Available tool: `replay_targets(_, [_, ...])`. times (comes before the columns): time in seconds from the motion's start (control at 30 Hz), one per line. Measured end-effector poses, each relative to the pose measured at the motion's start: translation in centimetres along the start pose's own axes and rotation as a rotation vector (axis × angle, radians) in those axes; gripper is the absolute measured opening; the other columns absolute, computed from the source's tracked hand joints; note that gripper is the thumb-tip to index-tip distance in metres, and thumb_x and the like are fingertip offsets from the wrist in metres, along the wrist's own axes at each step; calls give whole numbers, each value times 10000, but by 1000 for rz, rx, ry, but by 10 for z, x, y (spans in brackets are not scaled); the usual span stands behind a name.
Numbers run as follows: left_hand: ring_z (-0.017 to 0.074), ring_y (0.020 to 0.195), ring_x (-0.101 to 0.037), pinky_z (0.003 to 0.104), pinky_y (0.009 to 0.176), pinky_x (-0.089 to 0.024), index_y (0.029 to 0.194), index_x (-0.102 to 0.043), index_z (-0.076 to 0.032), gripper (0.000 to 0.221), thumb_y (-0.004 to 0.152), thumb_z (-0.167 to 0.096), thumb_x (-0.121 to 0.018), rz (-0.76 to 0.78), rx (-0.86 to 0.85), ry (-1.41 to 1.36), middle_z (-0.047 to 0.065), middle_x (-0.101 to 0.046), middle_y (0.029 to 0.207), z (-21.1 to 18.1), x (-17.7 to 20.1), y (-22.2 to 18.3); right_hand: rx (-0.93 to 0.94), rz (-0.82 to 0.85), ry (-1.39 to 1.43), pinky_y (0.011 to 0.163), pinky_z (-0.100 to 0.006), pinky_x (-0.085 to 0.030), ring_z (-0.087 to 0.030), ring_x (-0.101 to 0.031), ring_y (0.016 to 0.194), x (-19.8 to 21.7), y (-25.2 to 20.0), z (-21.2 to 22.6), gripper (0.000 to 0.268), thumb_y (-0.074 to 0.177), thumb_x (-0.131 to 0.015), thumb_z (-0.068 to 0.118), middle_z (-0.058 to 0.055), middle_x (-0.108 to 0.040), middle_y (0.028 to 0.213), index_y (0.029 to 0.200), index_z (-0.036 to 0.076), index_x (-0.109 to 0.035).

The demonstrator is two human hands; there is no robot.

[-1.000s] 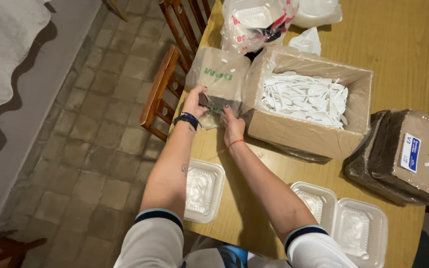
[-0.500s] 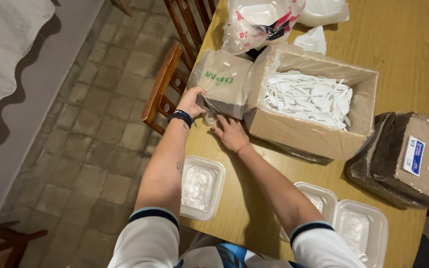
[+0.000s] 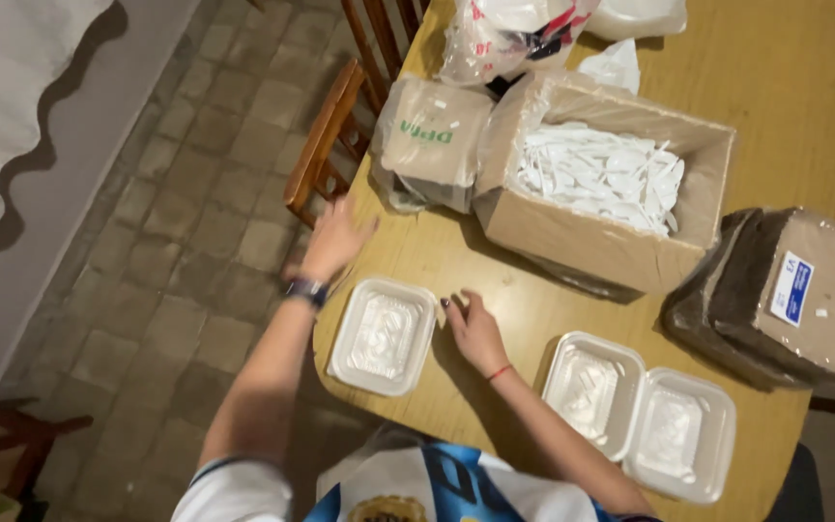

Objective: A person is sorting and stacking clear plastic food containers on a table.

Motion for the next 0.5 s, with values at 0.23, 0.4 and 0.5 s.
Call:
replay_targets(0.23, [345, 1033, -675, 441, 896, -543, 1336, -591, -80, 595, 850, -391, -736, 555, 364, -268, 227, -676, 1207, 93, -23, -137, -314, 427, 517, 538, -391, -550, -244, -695, 612, -48, -39, -8, 394, 965, -660, 212, -142, -688, 750, 1186, -99, -561])
replay_targets(0.4, [322, 705, -700, 428, 700, -568, 1072, -762, -92, 226, 873, -145, -670, 59, 156, -163, 213, -707, 850, 58, -18, -109, 144, 61, 262, 643, -304, -556, -147, -681, 711, -60, 29, -12, 240, 991, -646, 185, -84, -730, 836, 1151, 7, -662])
replay_targets(0.5, [348, 875, -714, 435, 793, -565, 1092, -784, -123, 238, 876, -173, -697, -145, 144, -124, 197, -733, 939, 58, -19, -82, 79, 89, 368, 596, -299, -531, -136, -647, 666, -62, 65, 0, 242, 982, -663, 174, -71, -719, 802, 1164, 14, -669])
Point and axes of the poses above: each hand's wrist, its own y-axis towards the middle knuckle, its own x-axis out of the back of the hand, z = x × y, the point moved 2 cm from there along y, towards the middle knuckle
